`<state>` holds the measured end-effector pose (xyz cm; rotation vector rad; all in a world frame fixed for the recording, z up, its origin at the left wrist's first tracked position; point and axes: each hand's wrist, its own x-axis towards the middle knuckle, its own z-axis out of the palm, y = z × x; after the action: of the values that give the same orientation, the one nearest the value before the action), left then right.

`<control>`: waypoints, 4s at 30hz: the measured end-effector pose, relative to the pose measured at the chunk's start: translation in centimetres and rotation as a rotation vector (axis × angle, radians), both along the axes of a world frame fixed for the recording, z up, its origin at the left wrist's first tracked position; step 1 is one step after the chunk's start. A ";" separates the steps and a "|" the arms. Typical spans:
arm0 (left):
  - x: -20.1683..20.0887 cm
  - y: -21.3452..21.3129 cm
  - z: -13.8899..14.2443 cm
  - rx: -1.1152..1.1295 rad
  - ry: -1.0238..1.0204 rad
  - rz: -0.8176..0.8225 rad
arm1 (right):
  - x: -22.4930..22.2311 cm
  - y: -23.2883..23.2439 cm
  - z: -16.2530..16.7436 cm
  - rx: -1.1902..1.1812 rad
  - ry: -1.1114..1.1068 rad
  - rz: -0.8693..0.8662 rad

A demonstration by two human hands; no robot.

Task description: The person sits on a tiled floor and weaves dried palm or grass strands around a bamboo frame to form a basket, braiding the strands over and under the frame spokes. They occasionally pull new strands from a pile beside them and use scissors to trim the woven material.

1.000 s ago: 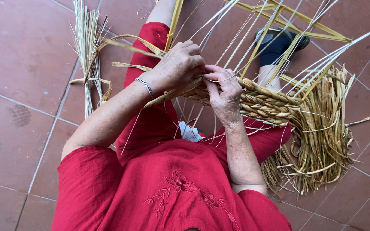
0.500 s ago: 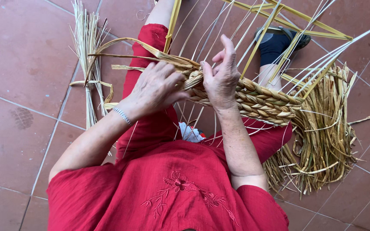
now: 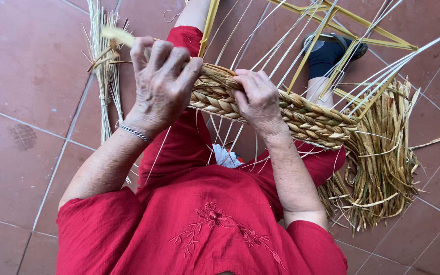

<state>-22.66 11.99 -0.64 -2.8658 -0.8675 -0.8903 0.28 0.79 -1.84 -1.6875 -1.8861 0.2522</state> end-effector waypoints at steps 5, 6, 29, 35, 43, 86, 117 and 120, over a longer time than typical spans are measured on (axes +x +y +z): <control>0.5 -2.6 -1.0 0.022 -0.057 -0.318 | -0.1 -0.1 -1.1 -0.023 0.121 -0.063; 0.9 -3.0 -1.6 -0.131 0.023 -0.432 | 0.1 -0.3 -1.1 -0.037 0.155 -0.077; 2.7 -0.7 -3.6 -0.151 0.232 -0.467 | -0.5 0.3 -2.5 -0.216 0.506 -0.352; 4.6 1.4 -3.4 -0.594 0.130 -0.355 | -0.3 0.2 -1.2 -0.251 0.542 -0.319; 12.4 4.1 -5.3 -0.833 0.340 -0.047 | 1.2 -0.2 -0.8 -0.373 0.801 -0.221; -2.5 4.9 -2.8 -1.040 0.359 0.211 | -1.1 1.9 -4.8 -0.035 0.325 -0.404; -2.4 1.9 0.8 -0.457 0.274 -0.160 | -0.9 1.9 -0.4 -0.137 0.454 -0.069; -3.8 3.6 3.1 -0.429 0.293 -0.115 | 0.3 1.2 1.1 -0.344 0.486 0.047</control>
<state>-26.45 15.57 2.47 -3.3166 -0.9654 -0.2947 0.58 2.00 -0.71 -1.6038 -1.5747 0.9605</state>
